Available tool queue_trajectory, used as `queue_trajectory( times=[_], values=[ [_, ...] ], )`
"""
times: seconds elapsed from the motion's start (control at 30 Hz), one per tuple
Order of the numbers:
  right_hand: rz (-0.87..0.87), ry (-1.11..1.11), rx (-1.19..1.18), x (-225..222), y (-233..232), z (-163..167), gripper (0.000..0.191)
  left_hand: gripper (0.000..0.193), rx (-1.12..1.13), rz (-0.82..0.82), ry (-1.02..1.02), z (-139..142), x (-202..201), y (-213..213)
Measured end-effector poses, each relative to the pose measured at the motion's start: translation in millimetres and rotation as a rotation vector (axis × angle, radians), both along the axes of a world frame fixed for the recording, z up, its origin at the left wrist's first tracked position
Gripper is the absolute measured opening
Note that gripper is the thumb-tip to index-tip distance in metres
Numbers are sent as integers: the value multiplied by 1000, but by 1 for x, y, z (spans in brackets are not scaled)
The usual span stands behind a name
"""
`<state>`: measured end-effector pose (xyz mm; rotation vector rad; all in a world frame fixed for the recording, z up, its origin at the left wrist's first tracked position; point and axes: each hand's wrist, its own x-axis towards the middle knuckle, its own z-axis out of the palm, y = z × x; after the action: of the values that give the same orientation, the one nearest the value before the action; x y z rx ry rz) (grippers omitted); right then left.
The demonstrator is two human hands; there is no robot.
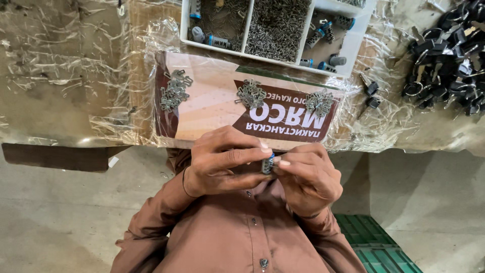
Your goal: The person sits at a workbench assembling small metal components. They pick small metal parts from a compartment box and from piles on the table, fit them onto cylindrical metal bodies by hand, and place finished assemblies back on the table, repeating the cycle.
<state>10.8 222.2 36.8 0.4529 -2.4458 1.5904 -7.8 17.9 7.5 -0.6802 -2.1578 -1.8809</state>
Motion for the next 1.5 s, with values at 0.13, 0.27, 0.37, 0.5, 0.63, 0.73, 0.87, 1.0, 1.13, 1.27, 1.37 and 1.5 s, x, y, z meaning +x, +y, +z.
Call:
queue_trajectory(
  times=[0.13, 0.27, 0.37, 0.5, 0.63, 0.73, 0.87, 1.0, 1.13, 1.27, 1.37, 1.5],
  values=[
    [-6, 104, 94, 1, 1, -3, 23, 45, -23, -3, 0, 0, 1, 1],
    [32, 213, 276, 5, 6, -4, 20, 46, -73, 37, 63, -1, 0, 3],
    [113, -179, -128, 6, 12, -10, 20, 47, -91, 23, 61, -1, -1, 3],
    [33, -404, -300, 10, 16, -19, 23, 46, -41, -37, 11, -1, -1, 5],
    [-86, -295, 28, 9, 21, -25, 23, 46, 17, -89, -64, -1, -2, -2],
    [-238, -129, 435, 7, 21, -30, 34, 46, 68, -80, -84, -3, -4, -4],
    [-321, -72, 647, 7, 19, -36, 53, 48, 56, -62, -58, -7, -6, -1],
    [-250, -60, 702, 11, 25, -44, 60, 48, 43, -85, -52, -5, -6, 1],
    [-155, 94, 648, 21, 43, -56, 55, 47, 25, -85, -44, -4, -7, 1],
    [-54, 398, 582, 20, 55, -79, 37, 48, 35, -64, -42, -6, -8, 4],
    [55, 390, 494, 23, 57, -79, 18, 47, 47, -97, -62, -6, -7, 6],
    [-135, -271, -248, 33, 40, -52, 7, 45, 22, -103, -44, -4, -7, 8]
  ],
)
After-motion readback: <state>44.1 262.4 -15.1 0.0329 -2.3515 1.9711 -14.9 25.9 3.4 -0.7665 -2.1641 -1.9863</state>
